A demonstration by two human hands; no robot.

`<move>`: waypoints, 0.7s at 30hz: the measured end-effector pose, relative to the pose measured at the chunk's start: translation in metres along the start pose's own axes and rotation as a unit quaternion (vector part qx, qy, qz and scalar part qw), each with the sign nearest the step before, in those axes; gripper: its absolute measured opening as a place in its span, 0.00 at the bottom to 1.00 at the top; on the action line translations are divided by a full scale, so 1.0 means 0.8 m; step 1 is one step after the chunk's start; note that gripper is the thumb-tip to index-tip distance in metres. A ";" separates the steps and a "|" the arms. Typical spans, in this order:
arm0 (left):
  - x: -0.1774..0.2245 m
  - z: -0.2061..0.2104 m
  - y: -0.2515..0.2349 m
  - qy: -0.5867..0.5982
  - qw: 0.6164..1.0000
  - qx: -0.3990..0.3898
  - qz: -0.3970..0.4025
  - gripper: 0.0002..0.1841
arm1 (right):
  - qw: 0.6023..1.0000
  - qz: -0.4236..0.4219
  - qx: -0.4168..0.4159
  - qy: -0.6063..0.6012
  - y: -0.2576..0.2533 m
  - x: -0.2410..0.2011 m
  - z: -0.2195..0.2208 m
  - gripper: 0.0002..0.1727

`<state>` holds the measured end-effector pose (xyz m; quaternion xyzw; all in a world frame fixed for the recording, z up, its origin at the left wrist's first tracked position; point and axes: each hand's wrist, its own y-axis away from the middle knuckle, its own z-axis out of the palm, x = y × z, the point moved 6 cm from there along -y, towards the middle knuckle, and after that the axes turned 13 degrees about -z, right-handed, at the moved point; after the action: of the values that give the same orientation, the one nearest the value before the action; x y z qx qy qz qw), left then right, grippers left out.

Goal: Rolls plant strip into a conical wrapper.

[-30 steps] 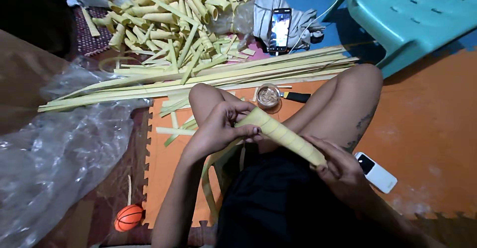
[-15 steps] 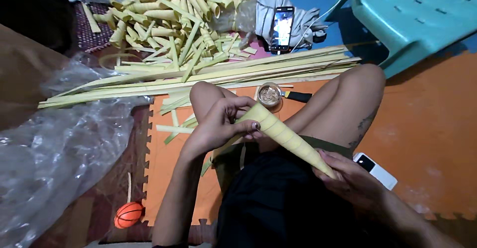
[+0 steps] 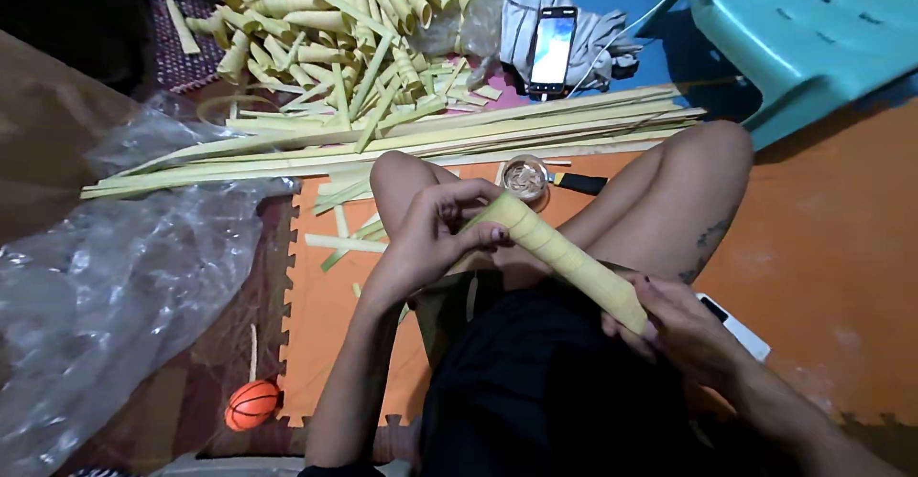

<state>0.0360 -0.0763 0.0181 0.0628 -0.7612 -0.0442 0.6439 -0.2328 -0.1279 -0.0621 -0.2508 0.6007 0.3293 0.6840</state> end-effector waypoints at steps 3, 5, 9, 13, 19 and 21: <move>0.005 0.001 0.002 -0.040 0.994 0.042 0.098 0.05 | 0.980 0.127 -0.091 -0.125 -0.008 0.010 0.003 0.26; 0.006 0.003 0.005 -0.064 0.987 0.062 0.136 0.03 | 0.994 0.047 -0.096 -0.022 -0.029 0.005 -0.009 0.22; 0.000 0.032 0.008 -0.179 0.965 0.135 0.136 0.04 | 0.934 -0.230 -0.016 0.272 -0.079 -0.044 0.014 0.17; -0.008 0.055 0.009 -0.160 0.963 0.192 0.104 0.05 | 0.885 -0.353 0.063 0.297 -0.108 -0.076 0.072 0.04; -0.059 0.024 0.008 -0.098 0.973 0.205 -0.036 0.05 | 0.909 -0.340 -0.050 0.234 -0.155 -0.041 0.079 0.02; -0.075 0.013 0.012 -0.074 0.974 0.206 -0.058 0.05 | 0.933 -0.258 -0.112 0.225 -0.191 -0.009 0.053 0.03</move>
<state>0.0354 -0.0579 -0.0409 0.2342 -0.7946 0.0717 0.5555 -0.0904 -0.1980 -0.0565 -0.5394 0.6127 0.1418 0.5599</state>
